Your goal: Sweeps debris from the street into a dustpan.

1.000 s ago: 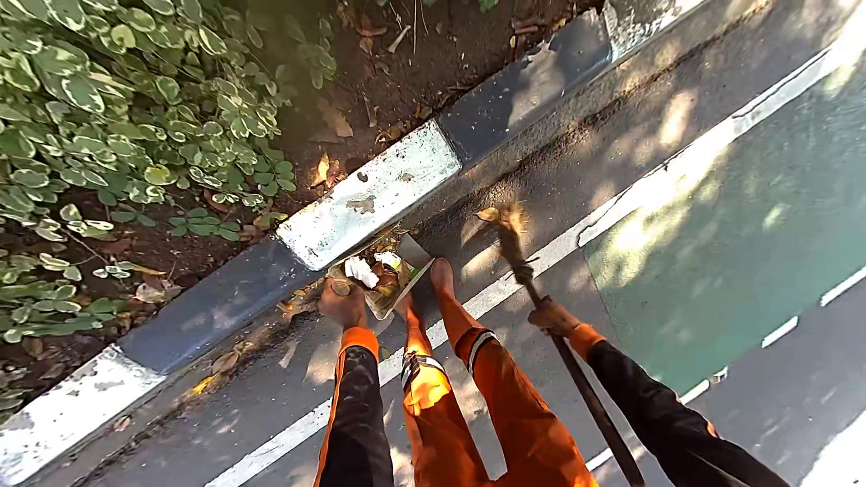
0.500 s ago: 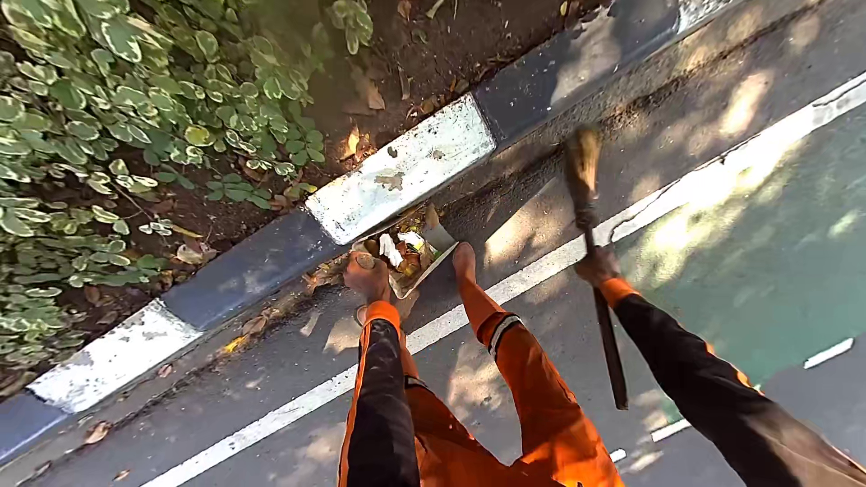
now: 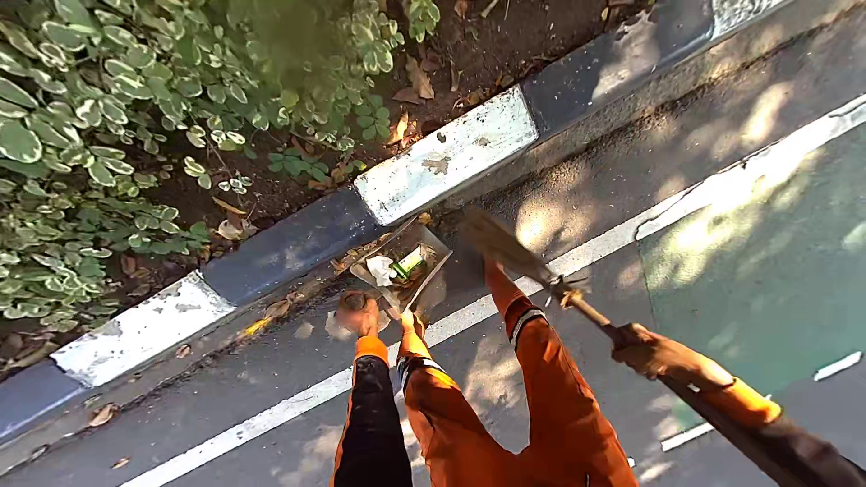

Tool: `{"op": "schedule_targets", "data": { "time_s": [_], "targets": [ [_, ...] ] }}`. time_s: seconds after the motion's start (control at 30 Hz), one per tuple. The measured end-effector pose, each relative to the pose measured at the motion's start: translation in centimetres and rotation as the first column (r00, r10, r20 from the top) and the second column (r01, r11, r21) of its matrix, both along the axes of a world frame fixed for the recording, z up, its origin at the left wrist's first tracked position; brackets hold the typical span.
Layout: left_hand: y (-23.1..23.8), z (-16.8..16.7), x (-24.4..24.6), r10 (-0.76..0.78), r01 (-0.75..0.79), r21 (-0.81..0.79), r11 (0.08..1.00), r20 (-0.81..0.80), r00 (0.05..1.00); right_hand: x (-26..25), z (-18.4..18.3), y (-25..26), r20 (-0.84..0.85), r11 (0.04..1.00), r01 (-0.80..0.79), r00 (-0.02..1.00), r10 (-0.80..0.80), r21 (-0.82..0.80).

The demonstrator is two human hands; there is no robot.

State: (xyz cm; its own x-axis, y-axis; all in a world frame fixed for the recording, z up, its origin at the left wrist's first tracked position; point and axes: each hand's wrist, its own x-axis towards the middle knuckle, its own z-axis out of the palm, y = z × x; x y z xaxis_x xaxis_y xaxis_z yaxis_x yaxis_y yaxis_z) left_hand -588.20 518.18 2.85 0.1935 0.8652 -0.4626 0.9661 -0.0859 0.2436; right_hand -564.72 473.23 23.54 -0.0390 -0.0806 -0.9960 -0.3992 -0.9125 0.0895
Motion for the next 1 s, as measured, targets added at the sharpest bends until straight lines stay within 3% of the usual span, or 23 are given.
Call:
{"op": "schedule_targets", "data": {
  "time_s": [0.1, 0.17, 0.23, 0.3, 0.37, 0.47, 0.57, 0.63, 0.7, 0.77, 0.87, 1.0],
  "targets": [
    [2.2, 0.7, -1.8, 0.056, -0.056, 0.002, 0.998, -0.023, 0.998, 1.5, -5.7, 4.6, 0.213, 0.933, -0.223, 0.934, 0.287, -0.281],
    [3.1, 0.8, -2.1, 0.077, -0.078, -0.017, 0.997, -0.076, 0.994, -1.0, -12.5, 10.0, 0.248, 0.909, -0.297, 0.894, 0.373, -0.294],
    [3.8, 0.4, -1.8, 0.090, -0.095, -0.035, 0.995, -0.124, 0.988, -6.2, -17.6, 16.3, 0.206, 0.892, -0.417, 0.870, 0.448, -0.175],
    [4.9, -0.1, -1.5, 0.087, -0.095, -0.050, 0.994, -0.150, 0.985, -11.4, -18.0, 22.3, 0.130, 0.875, -0.483, 0.867, 0.482, -0.027],
    [6.0, -0.1, -2.6, 0.070, -0.083, -0.080, 0.993, -0.153, 0.986, -14.7, -15.5, 24.3, 0.010, 0.876, -0.479, 0.877, 0.479, 0.057],
    [9.3, -1.0, -7.3, 0.024, -0.024, -0.126, 0.992, 0.005, 1.000, -15.6, -9.4, 21.1, -0.079, 0.931, -0.351, 0.930, 0.359, 0.105],
    [11.4, -2.6, -14.0, -0.064, 0.085, -0.091, 0.992, 0.209, 0.976, -15.2, -2.0, 14.9, -0.181, 1.000, 0.009, 0.983, -0.012, -0.013],
    [12.0, -2.0, -16.1, -0.077, 0.100, -0.075, 0.992, 0.264, 0.961, -13.7, 0.4, 10.8, -0.016, 0.987, 0.104, 0.994, -0.107, -0.120],
    [12.0, -0.5, -18.3, -0.070, 0.098, -0.083, 0.992, 0.293, 0.954, -11.5, 1.2, 7.6, 0.197, 0.967, 0.121, 0.977, -0.077, -0.224],
    [12.2, 0.4, -20.7, -0.059, 0.097, -0.062, 0.993, 0.448, 0.892, -7.8, 0.3, 4.7, 0.355, 0.934, 0.176, 0.933, -0.057, -0.312],
    [12.4, 2.6, -23.9, 0.006, 0.089, -0.091, 0.992, 0.734, 0.679, -0.3, -3.1, 0.4, 0.469, 0.899, 0.180, 0.883, 0.031, -0.399],
    [12.5, 7.8, -25.6, 0.048, 0.126, -0.163, 0.979, 0.775, 0.630, 8.5, -12.0, -2.9, 0.568, 0.845, 0.050, 0.761, 0.314, -0.533]
  ]
}}
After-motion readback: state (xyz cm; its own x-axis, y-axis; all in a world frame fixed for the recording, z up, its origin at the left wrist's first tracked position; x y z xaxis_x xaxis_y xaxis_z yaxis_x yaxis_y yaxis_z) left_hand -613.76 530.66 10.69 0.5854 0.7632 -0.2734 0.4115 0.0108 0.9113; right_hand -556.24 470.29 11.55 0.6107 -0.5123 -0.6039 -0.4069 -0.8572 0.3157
